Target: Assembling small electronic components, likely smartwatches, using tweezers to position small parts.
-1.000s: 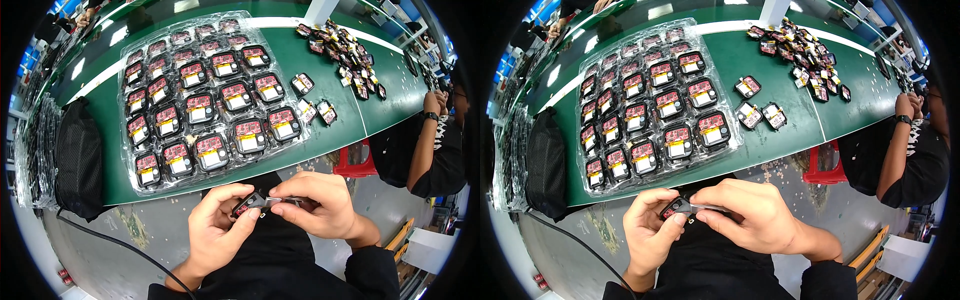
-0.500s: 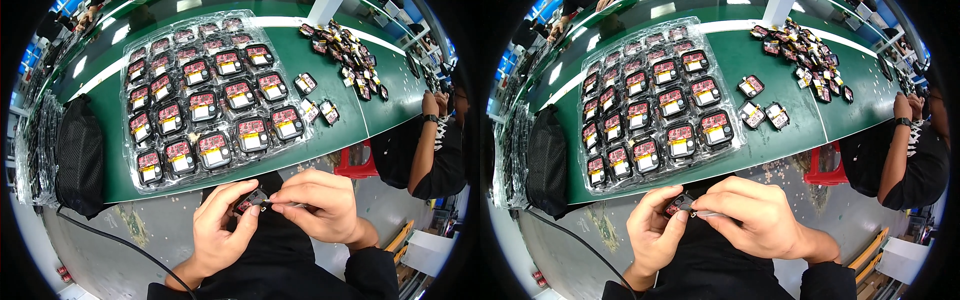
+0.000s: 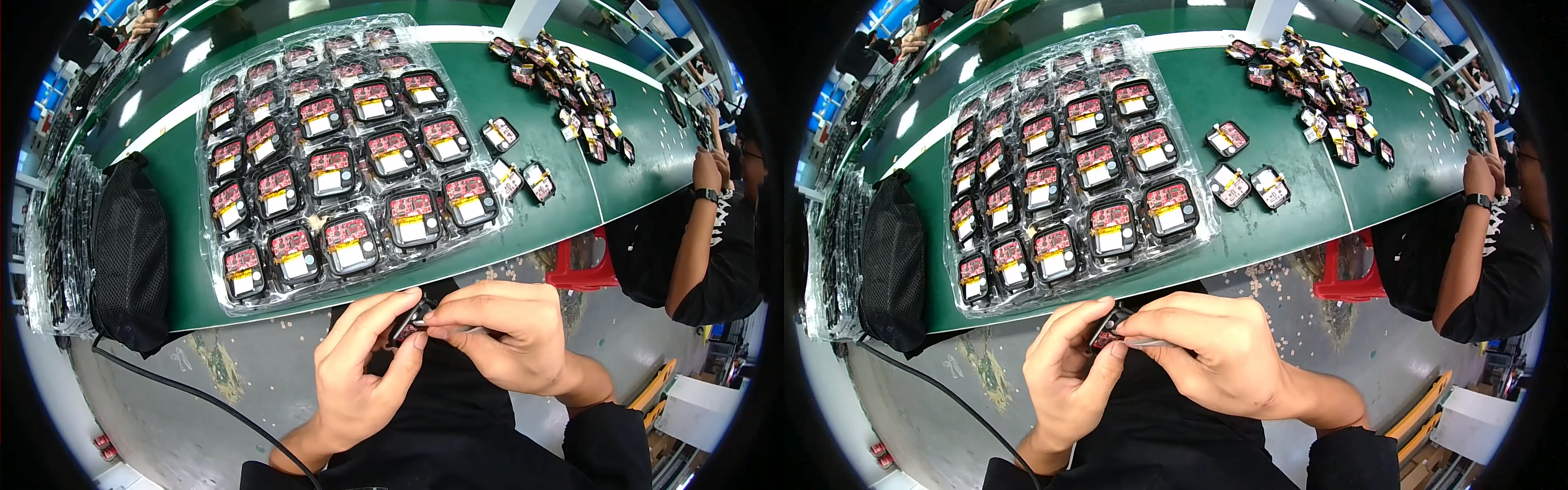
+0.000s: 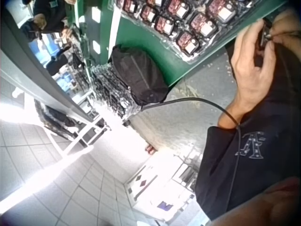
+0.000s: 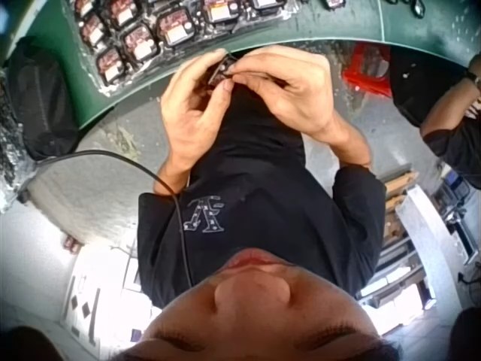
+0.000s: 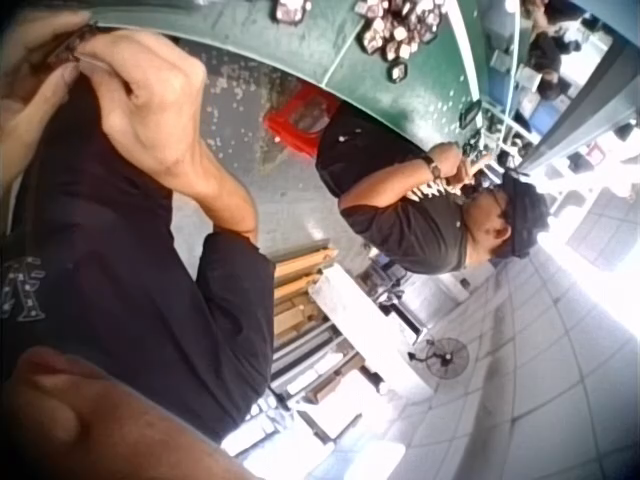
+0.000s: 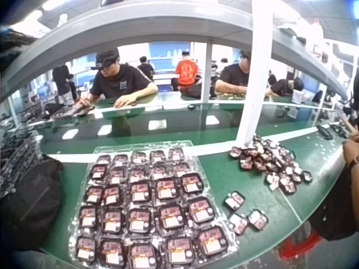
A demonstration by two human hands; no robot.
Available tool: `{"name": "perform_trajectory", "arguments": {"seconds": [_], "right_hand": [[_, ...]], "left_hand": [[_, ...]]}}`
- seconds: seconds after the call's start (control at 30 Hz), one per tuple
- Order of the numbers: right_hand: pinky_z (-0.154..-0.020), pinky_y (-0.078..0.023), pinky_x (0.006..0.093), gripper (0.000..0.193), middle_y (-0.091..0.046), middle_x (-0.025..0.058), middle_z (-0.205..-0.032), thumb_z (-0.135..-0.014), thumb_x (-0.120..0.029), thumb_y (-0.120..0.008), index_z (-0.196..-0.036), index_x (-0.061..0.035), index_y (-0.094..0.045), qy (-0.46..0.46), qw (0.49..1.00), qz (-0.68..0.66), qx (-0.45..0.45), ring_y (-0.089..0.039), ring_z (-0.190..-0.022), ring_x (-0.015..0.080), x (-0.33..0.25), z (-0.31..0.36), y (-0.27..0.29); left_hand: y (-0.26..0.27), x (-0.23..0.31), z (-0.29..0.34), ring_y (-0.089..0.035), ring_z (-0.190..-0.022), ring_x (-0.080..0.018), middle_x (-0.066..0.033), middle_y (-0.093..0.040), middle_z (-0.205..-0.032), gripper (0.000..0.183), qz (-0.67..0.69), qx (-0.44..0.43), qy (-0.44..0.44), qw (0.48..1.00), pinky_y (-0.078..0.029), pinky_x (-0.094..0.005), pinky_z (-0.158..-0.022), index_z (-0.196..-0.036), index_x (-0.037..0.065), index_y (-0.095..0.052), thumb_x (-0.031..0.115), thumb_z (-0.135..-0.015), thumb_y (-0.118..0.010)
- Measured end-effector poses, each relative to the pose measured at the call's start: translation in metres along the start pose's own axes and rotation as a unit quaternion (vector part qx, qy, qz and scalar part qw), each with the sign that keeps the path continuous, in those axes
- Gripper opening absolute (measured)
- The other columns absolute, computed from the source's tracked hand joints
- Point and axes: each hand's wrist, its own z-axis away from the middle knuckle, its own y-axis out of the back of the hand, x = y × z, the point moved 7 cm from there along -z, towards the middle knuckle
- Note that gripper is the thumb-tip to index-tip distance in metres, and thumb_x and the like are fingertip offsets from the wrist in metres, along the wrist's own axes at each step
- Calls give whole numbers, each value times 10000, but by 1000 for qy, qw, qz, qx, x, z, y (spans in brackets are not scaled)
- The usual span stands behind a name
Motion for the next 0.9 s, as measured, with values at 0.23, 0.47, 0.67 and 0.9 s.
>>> {"name": "perform_trajectory", "arguments": {"seconds": [0.23, 0.47, 0.67, 0.9], "right_hand": [[-672, -591, 314, 254, -715, 113, -950, -773, 55, -789, -1015, -14, -757, 29, 999, 5, 27, -723, -782, 243, 8, 1, -6], [-597, -517, 266, 269, -681, 74, -1004, -788, 1, -820, -1043, -27, -741, -117, 986, -86, 85, -694, -773, 171, 15, -4, -3], [-645, -531, 301, 234, -736, 144, -898, -851, -41, -774, -1072, 6, -714, -126, 985, -113, -31, -713, -763, 200, 30, -4, -12], [-491, -372, 271, 219, -689, 73, -785, -795, -14, -815, -996, -18, -725, -49, 998, -39, 6, -520, -547, 112, 18, -3, -5]], "left_hand": [[0, -8, 2, -640, -1025, -180, -155, -565, -1227, 428, 13, -28, 37, 999, -593, -254, -733, -1318, -96, -576, -116, -900, -665], [2, -5, 1, -656, -1000, -181, -175, -571, -1252, 420, -12, -51, 15, 999, -605, -245, -716, -1311, -97, -591, -103, -900, -675], [3, 4, 0, -708, -938, -235, -171, -693, -1112, 441, -64, -38, -58, 996, -577, -300, -795, -1252, -23, -683, -80, -820, -756], [-7, 24, 1, -673, -807, -205, -148, -685, -1000, 464, -170, -32, -116, 978, -551, -286, -721, -1205, -10, -714, -97, -755, -786]]}}
